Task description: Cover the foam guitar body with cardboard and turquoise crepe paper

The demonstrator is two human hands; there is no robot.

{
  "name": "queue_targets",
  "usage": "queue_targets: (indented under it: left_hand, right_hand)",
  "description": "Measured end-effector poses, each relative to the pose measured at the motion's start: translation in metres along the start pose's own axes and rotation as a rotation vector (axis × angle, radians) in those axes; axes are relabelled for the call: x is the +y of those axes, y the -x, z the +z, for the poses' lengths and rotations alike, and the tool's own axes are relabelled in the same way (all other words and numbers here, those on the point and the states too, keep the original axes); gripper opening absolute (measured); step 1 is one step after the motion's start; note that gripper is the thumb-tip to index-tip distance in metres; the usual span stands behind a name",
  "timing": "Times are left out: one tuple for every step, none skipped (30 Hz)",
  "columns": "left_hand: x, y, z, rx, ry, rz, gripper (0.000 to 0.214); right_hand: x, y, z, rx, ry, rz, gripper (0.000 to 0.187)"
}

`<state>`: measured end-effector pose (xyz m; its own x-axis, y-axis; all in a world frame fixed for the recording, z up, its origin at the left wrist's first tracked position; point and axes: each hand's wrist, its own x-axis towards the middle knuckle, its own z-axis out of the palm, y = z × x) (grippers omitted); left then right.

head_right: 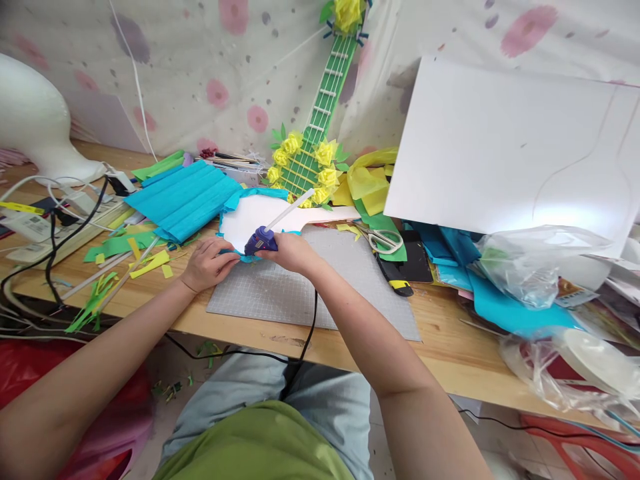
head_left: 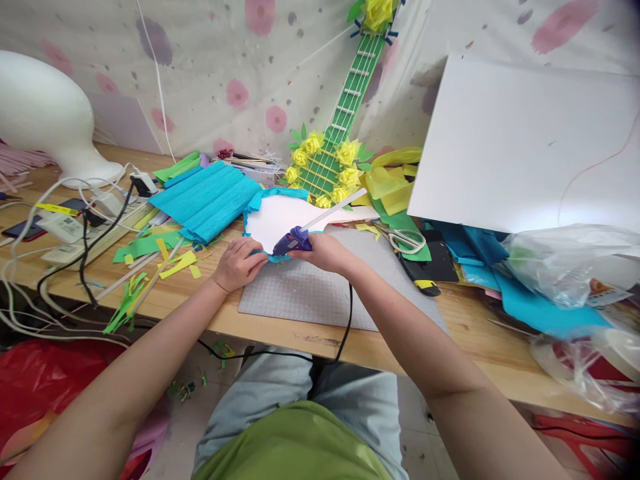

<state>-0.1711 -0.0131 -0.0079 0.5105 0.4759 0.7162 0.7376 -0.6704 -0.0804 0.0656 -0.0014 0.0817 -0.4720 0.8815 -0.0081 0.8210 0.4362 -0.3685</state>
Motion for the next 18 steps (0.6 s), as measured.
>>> queue_targets:
  left_hand:
    - [-0.0001,0.0000,0.0002,0.004,-0.005,0.003,0.013]
    - [-0.0002,0.0000,0.0003,0.009,-0.014,0.008,0.013]
    - [-0.0002,0.0000,0.0004,0.015,-0.021,0.016,0.013]
    - [-0.0002,-0.0001,0.0003,0.020,-0.023,0.023,0.012]
    - [-0.0002,-0.0002,0.0002,0.024,-0.022,0.027,0.012]
    - [-0.0001,-0.0004,0.0000,0.023,-0.018,0.028,0.012]
    - [0.0001,-0.0006,-0.0003,0.019,-0.013,0.026,0.012]
    - [0.0003,-0.0007,-0.0006,0.013,-0.010,0.022,0.012]
    - [0.0005,-0.0009,-0.0009,0.007,-0.010,0.017,0.013]
    - [0.0007,-0.0011,-0.0011,0.005,-0.013,0.016,0.013]
    - [0.0009,-0.0012,-0.0013,0.007,-0.017,0.018,0.013]
    - [0.0011,-0.0013,-0.0015,0.014,-0.022,0.023,0.013]
    - [0.0011,-0.0013,-0.0016,0.022,-0.025,0.028,0.013]
    - [0.0012,-0.0013,-0.0016,0.027,-0.028,0.031,0.013]
    - [0.0012,-0.0013,-0.0016,0.028,-0.028,0.031,0.013]
    - [0.0011,-0.0012,-0.0014,0.027,-0.027,0.030,0.013]
    - [0.0010,-0.0011,-0.0013,0.025,-0.027,0.029,0.013]
    - [0.0009,-0.0010,-0.0010,0.025,-0.029,0.031,0.013]
  right_hand:
    - [0.0004,0.0004,0.0000,-0.002,-0.010,0.002,0.041]
    - [0.0007,0.0007,0.0001,-0.005,-0.019,0.004,0.040]
    - [0.0007,0.0008,0.0003,-0.008,-0.027,0.004,0.040]
    - [0.0005,0.0008,0.0007,-0.010,-0.036,0.001,0.040]
    - [0.0001,0.0005,0.0013,-0.009,-0.042,-0.005,0.039]
    - [-0.0005,-0.0001,0.0021,-0.006,-0.045,-0.015,0.038]
    - [-0.0013,-0.0009,0.0029,-0.003,-0.044,-0.025,0.038]
    - [-0.0021,-0.0019,0.0036,0.001,-0.036,-0.032,0.039]
    - [-0.0030,-0.0030,0.0042,0.005,-0.023,-0.034,0.040]
    - [-0.0039,-0.0040,0.0044,0.009,-0.006,-0.031,0.042]
    - [-0.0046,-0.0048,0.0044,0.012,0.012,-0.027,0.043]
    - [-0.0052,-0.0054,0.0039,0.013,0.027,-0.025,0.044]
    - [-0.0055,-0.0058,0.0032,0.013,0.039,-0.025,0.045]
    - [-0.0056,-0.0057,0.0022,0.012,0.047,-0.027,0.045]
    - [-0.0055,-0.0054,0.0011,0.008,0.054,-0.029,0.044]
    - [-0.0052,-0.0048,0.0000,0.002,0.060,-0.030,0.044]
    - [-0.0048,-0.0040,-0.0011,-0.003,0.066,-0.030,0.043]
    - [-0.0044,-0.0031,-0.0019,-0.007,0.073,-0.029,0.043]
